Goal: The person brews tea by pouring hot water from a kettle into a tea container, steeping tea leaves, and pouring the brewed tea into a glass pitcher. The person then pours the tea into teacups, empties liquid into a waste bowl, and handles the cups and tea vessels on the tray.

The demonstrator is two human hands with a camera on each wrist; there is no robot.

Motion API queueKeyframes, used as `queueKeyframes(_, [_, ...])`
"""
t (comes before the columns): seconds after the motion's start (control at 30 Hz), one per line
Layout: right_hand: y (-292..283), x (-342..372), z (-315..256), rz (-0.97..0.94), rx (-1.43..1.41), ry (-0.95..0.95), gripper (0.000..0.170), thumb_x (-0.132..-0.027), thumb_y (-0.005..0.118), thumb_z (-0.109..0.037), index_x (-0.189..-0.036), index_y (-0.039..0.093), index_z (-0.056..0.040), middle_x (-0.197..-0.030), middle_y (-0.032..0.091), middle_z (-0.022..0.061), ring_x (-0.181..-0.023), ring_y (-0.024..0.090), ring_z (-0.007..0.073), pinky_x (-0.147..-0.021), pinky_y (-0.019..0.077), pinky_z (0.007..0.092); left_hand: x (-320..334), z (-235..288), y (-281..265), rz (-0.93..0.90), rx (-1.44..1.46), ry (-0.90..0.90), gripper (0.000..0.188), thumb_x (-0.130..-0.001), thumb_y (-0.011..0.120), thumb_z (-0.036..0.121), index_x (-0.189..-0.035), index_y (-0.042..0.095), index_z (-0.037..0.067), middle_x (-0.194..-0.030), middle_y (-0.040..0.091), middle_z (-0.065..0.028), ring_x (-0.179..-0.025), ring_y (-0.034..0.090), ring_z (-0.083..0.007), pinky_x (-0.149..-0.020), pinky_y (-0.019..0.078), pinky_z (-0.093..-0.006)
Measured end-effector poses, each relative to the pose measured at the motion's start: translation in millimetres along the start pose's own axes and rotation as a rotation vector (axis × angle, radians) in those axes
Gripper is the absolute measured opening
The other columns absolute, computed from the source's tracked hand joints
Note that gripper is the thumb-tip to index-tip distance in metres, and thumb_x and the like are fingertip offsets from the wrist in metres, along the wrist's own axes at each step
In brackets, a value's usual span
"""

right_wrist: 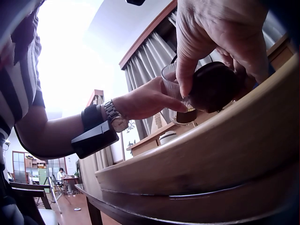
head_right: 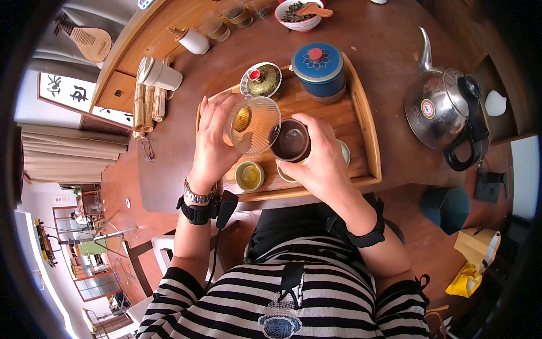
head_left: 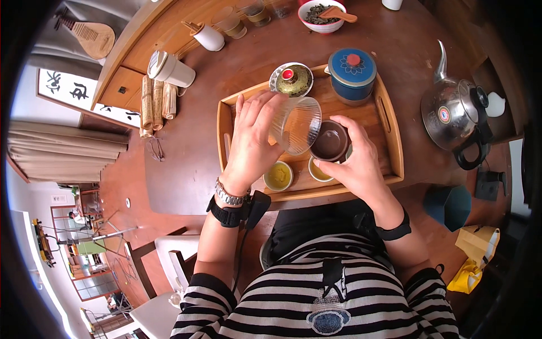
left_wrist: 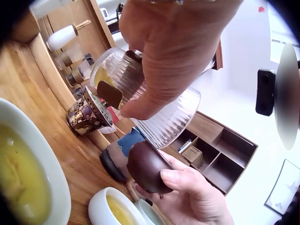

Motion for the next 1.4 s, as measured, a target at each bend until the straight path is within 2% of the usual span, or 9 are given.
queueKeyframes(0.4, [-5, 2, 1, 0.028, -0.048, -0.042, 0.062, -0.058, 0.075, -0.008, -0.113, 0.046, -0.0016, -0.102, 0.053, 0.0154, -0.099, 0.05, 0.0315, -0.086, 0.0415, 0.0389, -10, 22, -4, -0.026, -0.221, 0.126, 0.063, -0.056, 0.073, 0.005, -0.114, 0.051, 0.01, -0.112, 0.052, -0.0056, -0.114, 0.046, -0.0257, -0.104, 0.021, -0.0514])
queueKeyframes(0.57, [-7, 3, 2, 0.026, -0.048, -0.039, 0.062, -0.058, 0.075, -0.009, -0.113, 0.046, -0.0016, -0.104, 0.053, 0.0161, -0.1, 0.05, 0.0319, -0.086, 0.0416, 0.0393, -11, 34, -9, -0.008, -0.317, 0.175, 0.057, -0.06, 0.065, 0.003, -0.115, 0.053, 0.015, -0.114, 0.051, -0.0041, -0.114, 0.046, -0.0231, -0.102, 0.0228, -0.056])
queueKeyframes(0.8, [-8, 5, 3, 0.038, -0.02, -0.041, 0.062, -0.058, 0.075, -0.01, -0.112, 0.046, -0.0015, -0.105, 0.053, 0.0169, -0.101, 0.051, 0.0326, -0.087, 0.0416, 0.0398, -10, 48, -15, 0.003, -0.439, 0.247, 0.054, -0.062, 0.063, -0.001, -0.112, 0.055, 0.017, -0.113, 0.053, -0.0014, -0.113, 0.048, -0.0208, -0.105, 0.0152, -0.0526])
queueKeyframes(0.9, [-8, 5, 0, 0.047, 0.006, -0.043, 0.062, -0.057, 0.075, -0.01, -0.112, 0.047, -0.0016, -0.104, 0.054, 0.0171, -0.101, 0.051, 0.0328, -0.087, 0.0419, 0.0398, -9, 51, -14, 0.012, -0.475, 0.258, 0.05, -0.065, 0.062, 0.001, -0.111, 0.057, 0.02, -0.113, 0.053, -0.0001, -0.114, 0.048, -0.019, -0.106, 0.0115, -0.0523])
queueKeyframes(0.97, [-8, 6, 0, 0.047, 0.017, -0.041, 0.062, -0.057, 0.075, -0.01, -0.112, 0.047, -0.0017, -0.104, 0.054, 0.0171, -0.101, 0.051, 0.0328, -0.087, 0.0421, 0.0398, -7, 49, -13, 0.022, -0.542, 0.288, 0.037, -0.074, 0.054, 0.016, -0.11, 0.054, 0.026, -0.116, 0.052, 0.0009, -0.115, 0.047, -0.0165, -0.101, 0.0158, -0.0615])
queueKeyframes(1.1, [-8, 6, -1, 0.046, 0.017, -0.058, 0.062, -0.058, 0.075, -0.009, -0.112, 0.047, -0.0019, -0.104, 0.054, 0.017, -0.101, 0.052, 0.0327, -0.087, 0.0428, 0.0396, -5, 45, -11, 0.046, -0.554, 0.3, 0.036, -0.075, 0.053, 0.016, -0.11, 0.054, 0.027, -0.116, 0.052, 0.0016, -0.115, 0.047, -0.0161, -0.101, 0.0141, -0.0622])
queueKeyframes(1.2, [-9, 5, 0, 0.045, 0.003, -0.066, 0.061, -0.058, 0.075, -0.009, -0.112, 0.047, -0.002, -0.104, 0.054, 0.0168, -0.1, 0.053, 0.0322, -0.086, 0.0432, 0.0391, -5, 38, -9, 0.077, -0.507, 0.283, 0.038, -0.073, 0.056, 0.013, -0.11, 0.055, 0.024, -0.115, 0.052, 0.0007, -0.114, 0.048, -0.017, -0.103, 0.012, -0.0595])
queueKeyframes(1.33, [-13, 7, 0, 0.025, -0.063, 0.027, 0.062, -0.058, 0.076, -0.01, -0.113, 0.047, -0.0028, -0.104, 0.055, 0.0154, -0.099, 0.054, 0.0309, -0.086, 0.0435, 0.0375, -3, 16, -2, 0.135, -0.256, 0.143, 0.053, -0.061, 0.068, 0.003, -0.111, 0.054, 0.014, -0.114, 0.052, -0.0038, -0.112, 0.049, -0.0213, -0.106, 0.01, -0.0514])
queueKeyframes(1.4, [-19, 8, 2, 0.002, -0.039, 0.042, 0.063, -0.059, 0.076, -0.01, -0.114, 0.047, -0.0037, -0.104, 0.055, 0.0143, -0.1, 0.055, 0.0291, -0.086, 0.0437, 0.0364, 3, 3, 3, 0.229, -0.007, -0.034, 0.063, -0.06, 0.075, 0.007, -0.117, 0.049, 0.009, -0.111, 0.054, -0.0054, -0.11, 0.05, -0.0239, -0.105, 0.0189, -0.0441])
Point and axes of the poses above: each hand's wrist, its own x-axis away from the middle knuckle, its own y-axis out of the palm, z = x × y, the point moved 1 cm from there along -x, towards the middle knuckle
